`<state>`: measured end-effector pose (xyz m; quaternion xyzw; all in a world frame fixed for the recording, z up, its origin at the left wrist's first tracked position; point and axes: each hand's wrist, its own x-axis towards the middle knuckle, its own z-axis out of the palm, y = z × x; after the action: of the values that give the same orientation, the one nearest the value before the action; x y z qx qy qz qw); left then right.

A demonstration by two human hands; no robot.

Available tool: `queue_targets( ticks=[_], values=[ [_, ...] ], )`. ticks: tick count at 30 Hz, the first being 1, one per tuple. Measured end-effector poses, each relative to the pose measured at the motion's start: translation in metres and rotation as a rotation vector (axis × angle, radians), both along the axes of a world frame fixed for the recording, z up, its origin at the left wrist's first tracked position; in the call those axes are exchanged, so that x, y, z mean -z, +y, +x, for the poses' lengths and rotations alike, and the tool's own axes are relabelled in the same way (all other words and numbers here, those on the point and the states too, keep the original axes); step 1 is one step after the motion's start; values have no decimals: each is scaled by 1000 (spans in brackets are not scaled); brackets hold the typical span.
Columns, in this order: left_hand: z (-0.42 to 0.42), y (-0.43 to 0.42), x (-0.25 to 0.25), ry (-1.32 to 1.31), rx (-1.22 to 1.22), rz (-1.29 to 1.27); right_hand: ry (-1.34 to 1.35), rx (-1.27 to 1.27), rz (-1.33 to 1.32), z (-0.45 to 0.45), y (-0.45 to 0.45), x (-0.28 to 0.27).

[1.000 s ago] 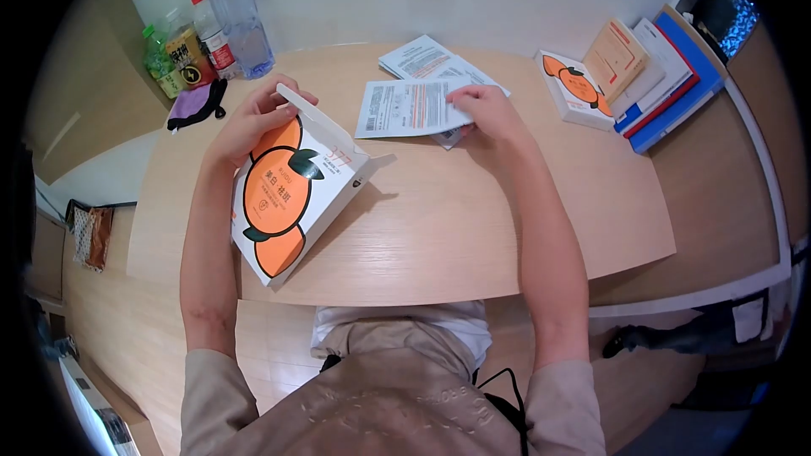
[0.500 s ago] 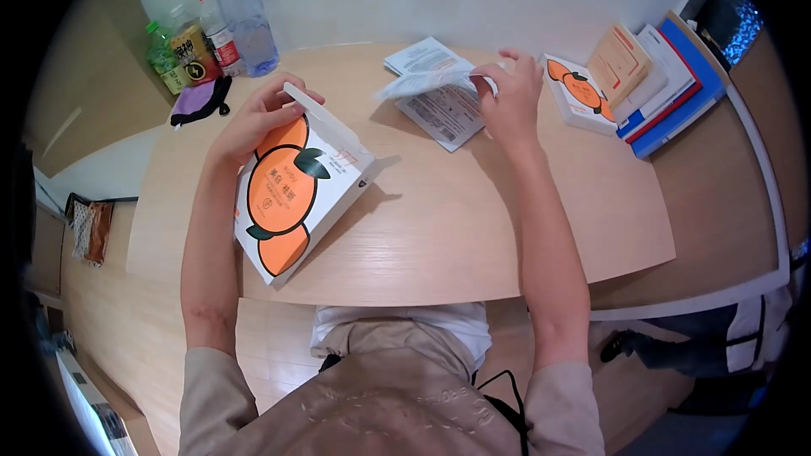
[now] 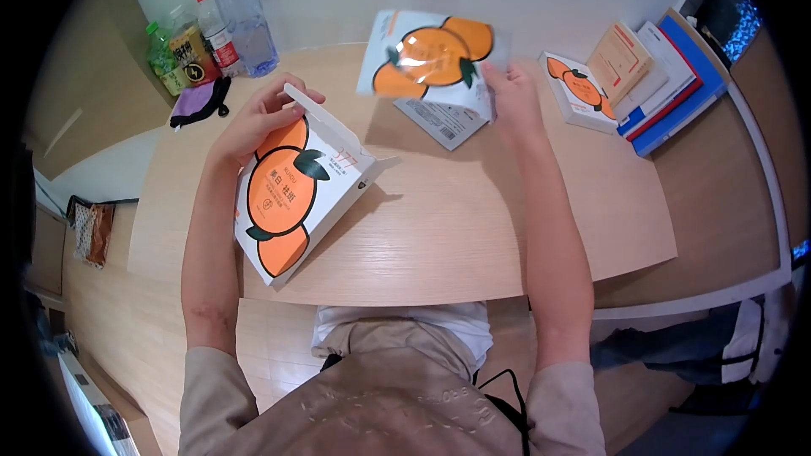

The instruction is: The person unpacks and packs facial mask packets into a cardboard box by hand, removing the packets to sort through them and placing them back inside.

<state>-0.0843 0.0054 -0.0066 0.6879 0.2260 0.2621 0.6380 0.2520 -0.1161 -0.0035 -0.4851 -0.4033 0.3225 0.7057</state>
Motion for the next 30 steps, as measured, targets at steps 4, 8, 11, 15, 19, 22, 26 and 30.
queue_targets(
  ticks=[4,8,11,15,19,22,26,30],
  values=[
    [1,0,1,13,-28,20,7,-281,-276,-9,1,6],
    [3,-5,-2,26,-16,36,25,-411,-404,-23,-2,5],
    [3,-4,-2,52,2,50,-8,-405,-446,-27,-3,3],
    [4,-6,-2,35,9,27,-54,-407,-502,-25,-4,1],
    [6,-12,-7,48,15,18,-212,-457,-608,-18,-11,-15],
    [14,-22,-8,98,61,66,-291,-504,-649,-29,-15,-15],
    [20,-25,-7,143,97,135,-229,-528,-620,-58,-14,-9],
    [16,-21,-7,81,23,62,-236,-647,-416,-59,-9,-2]
  ],
)
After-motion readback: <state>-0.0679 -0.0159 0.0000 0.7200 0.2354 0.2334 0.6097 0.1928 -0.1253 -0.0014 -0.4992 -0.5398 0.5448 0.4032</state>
